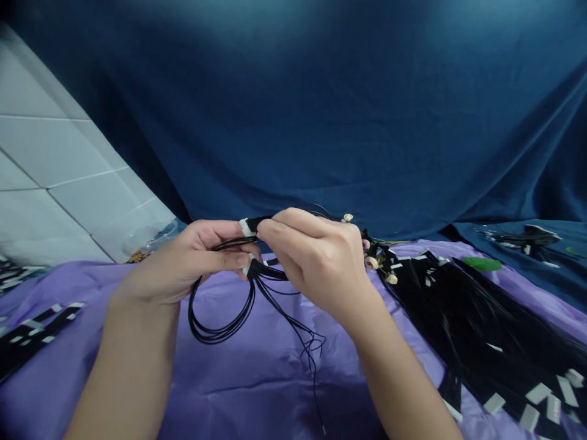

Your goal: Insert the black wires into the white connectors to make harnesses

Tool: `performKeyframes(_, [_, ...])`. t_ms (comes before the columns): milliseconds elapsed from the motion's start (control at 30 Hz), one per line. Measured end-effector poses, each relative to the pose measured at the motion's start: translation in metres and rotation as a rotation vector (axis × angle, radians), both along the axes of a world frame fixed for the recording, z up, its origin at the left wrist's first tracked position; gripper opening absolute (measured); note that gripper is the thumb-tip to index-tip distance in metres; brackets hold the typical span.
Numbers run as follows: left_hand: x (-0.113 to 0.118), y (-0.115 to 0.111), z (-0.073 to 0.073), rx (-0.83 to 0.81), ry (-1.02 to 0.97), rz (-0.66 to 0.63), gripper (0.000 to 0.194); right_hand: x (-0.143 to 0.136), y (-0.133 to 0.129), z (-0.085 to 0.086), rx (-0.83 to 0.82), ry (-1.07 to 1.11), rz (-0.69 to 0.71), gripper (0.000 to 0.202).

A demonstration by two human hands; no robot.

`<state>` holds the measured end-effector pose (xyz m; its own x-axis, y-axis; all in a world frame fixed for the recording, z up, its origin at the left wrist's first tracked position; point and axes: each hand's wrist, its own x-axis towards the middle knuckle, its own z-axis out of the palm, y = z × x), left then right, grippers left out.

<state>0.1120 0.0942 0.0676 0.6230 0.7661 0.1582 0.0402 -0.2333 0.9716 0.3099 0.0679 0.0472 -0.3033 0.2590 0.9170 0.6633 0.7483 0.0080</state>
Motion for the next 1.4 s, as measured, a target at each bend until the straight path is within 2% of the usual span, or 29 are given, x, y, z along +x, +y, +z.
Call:
performKeyframes(233, [0.002, -0.001, 0.0, 0.012, -0.009, -0.018, 0.022, -0.005, -0.002, 0.002, -0.04, 0.032, 0.078, 0.017])
performKeyframes(300, [0.003, -0.003, 0.001, 0.042, 0.008, 0.026, 0.022, -0.009, -0.005, 0.003, -0.058, 0.068, -0.001, 0.013])
performKeyframes(433, [0.007, -0.005, -0.001, 0.176, 0.046, 0.153, 0.02, -0.019, -0.011, 0.003, -0.096, 0.109, -0.274, 0.014])
performKeyframes(500, [0.008, -0.007, -0.001, 0.23, 0.048, 0.193, 0.017, -0.022, -0.013, 0.003, -0.112, 0.109, -0.318, 0.016])
performKeyframes(633, [0.01, -0.012, 0.0, 0.297, 0.064, 0.235, 0.011, -0.022, -0.013, 0.002, -0.177, 0.143, -0.231, 0.019])
performKeyframes(767, [0.008, -0.014, 0.0, 0.317, 0.083, 0.232, 0.016, -0.021, -0.009, 0.0, -0.185, 0.125, -0.159, 0.019])
performKeyframes(1067, [0.008, -0.012, 0.0, 0.251, 0.064, 0.165, 0.021, -0.022, -0.006, -0.003, -0.092, -0.021, -0.252, 0.023])
performKeyframes(1267, [0.01, -0.014, 0.0, 0.252, 0.063, 0.174, 0.008, -0.021, -0.004, -0.004, -0.069, -0.073, -0.341, 0.023])
performKeyframes(1400, [0.011, -0.013, 0.001, 0.257, 0.071, 0.174, 0.01, -0.02, -0.003, -0.005, -0.062, -0.09, -0.373, 0.023])
